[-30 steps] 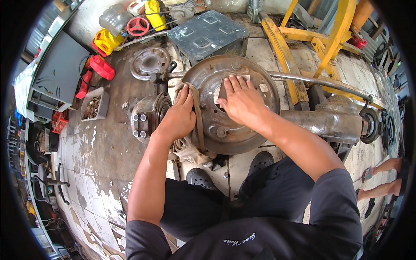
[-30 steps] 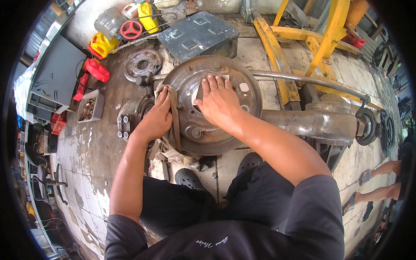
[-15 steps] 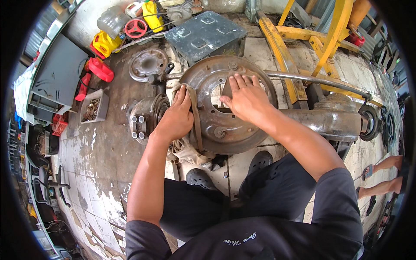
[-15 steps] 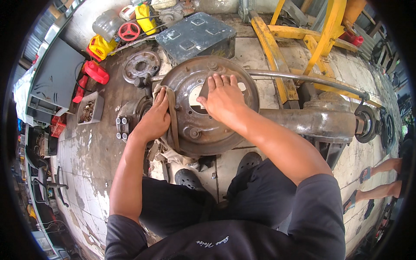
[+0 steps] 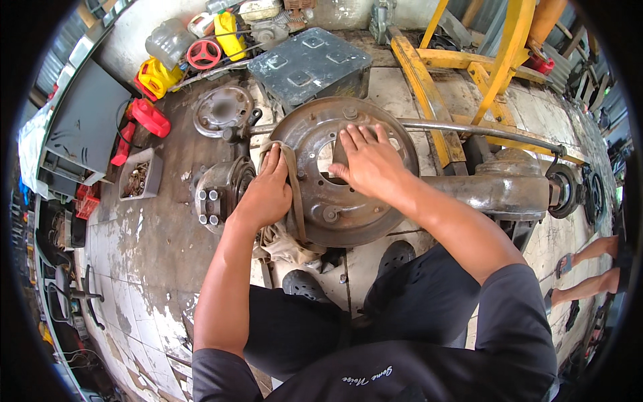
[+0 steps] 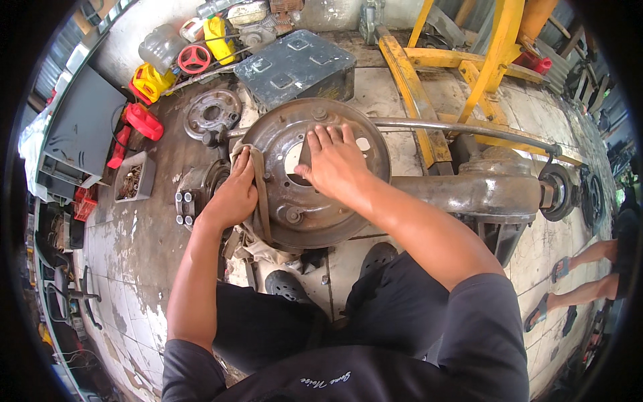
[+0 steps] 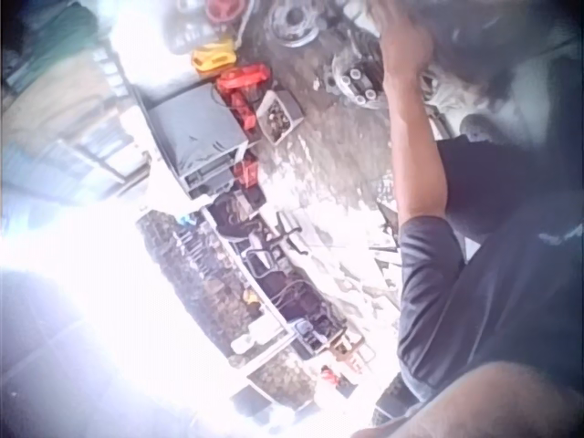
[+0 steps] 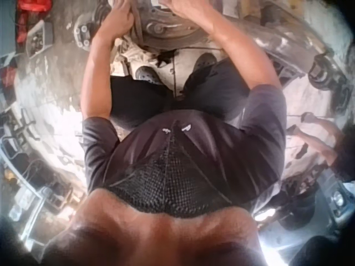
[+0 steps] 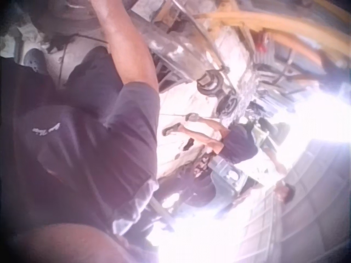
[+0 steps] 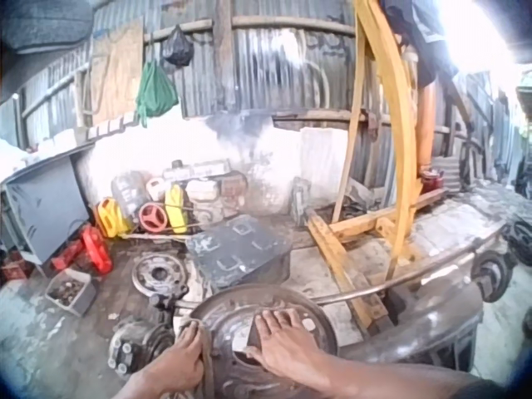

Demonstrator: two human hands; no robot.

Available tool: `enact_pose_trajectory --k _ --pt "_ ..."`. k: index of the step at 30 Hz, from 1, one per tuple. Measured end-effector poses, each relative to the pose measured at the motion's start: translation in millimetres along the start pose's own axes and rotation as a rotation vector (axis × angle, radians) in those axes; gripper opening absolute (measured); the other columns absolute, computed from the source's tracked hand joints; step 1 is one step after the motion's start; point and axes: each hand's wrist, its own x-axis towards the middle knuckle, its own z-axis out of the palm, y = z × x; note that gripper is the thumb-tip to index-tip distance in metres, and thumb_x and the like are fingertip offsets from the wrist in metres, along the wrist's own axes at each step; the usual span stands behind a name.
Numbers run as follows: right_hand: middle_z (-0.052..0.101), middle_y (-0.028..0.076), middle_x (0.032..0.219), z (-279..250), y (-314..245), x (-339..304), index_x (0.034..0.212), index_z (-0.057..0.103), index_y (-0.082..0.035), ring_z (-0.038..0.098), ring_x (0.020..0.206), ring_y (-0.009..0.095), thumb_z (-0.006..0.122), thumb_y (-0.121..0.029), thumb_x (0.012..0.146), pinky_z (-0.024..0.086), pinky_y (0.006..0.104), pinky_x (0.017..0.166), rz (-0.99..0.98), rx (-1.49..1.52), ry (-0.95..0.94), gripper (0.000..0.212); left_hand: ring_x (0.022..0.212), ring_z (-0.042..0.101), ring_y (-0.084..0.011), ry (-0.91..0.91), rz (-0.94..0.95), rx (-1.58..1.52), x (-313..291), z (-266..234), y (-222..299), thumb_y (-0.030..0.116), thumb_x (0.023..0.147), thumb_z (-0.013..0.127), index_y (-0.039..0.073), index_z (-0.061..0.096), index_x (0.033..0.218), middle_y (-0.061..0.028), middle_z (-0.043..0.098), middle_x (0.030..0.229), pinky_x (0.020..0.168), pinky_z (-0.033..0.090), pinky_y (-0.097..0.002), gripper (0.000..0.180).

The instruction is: The person wipes the surface of a large circular metal part with a cloth, repeatedly rubbing the same area. The person holds the part steady with one hand while cleaning with the other.

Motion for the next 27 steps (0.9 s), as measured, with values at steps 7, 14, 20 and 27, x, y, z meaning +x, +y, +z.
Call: enact_pose_trajectory --k 7,14,20,27 --pt "0.029 0.019 0.158 -3 -2 -1 0.151 0.029 0.003 0.028 0.146 0.033 0.034 -0.059 0.100 0.016 0.0500 0.119 0.056 0.031 -0.065 0.080 0.148 0.017 -0.0375 0.017 0.016 0.001 -1 3 -1 0.010 0.091 0.039 -0.007 0.022 0.150 -0.0254 0.014 0.160 0.120 0.023 -0.0394 0.064" --pt "0.029 0.021 0.157 -7 -1 1 0.151 0.028 0.004 0.029 0.145 0.035 0.032 -0.061 0.099 0.015 0.0509 0.119 0.076 -0.024 -0.036 0.083 0.147 0.019 -0.0405 0.026 0.051 0.004 -1 2 -1 0.011 0.091 0.040 -0.011 0.023 0.148 -0.0291 0.016 0.158 0.120 0.024 -0.0411 0.064" --pt "0.033 0.022 0.155 -9 -3 -1 0.148 0.032 0.006 0.033 0.144 0.035 0.032 -0.061 0.099 0.014 0.0550 0.118 0.079 -0.045 -0.055 0.083 0.146 0.020 -0.0410 0.033 0.067 0.019 0 4 -2 0.012 0.091 0.040 -0.011 0.024 0.147 -0.0298 0.017 0.157 0.120 0.025 -0.0415 0.063" --pt "0.035 0.022 0.154 -2 -6 2 0.148 0.034 0.006 0.035 0.142 0.037 0.034 -0.061 0.099 0.015 0.0547 0.118 0.056 -0.091 -0.020 0.083 0.146 0.021 -0.0411 0.027 0.046 0.006 -1 0 -2 0.012 0.091 0.040 -0.011 0.024 0.147 -0.0289 0.018 0.157 0.120 0.025 -0.0409 0.063"
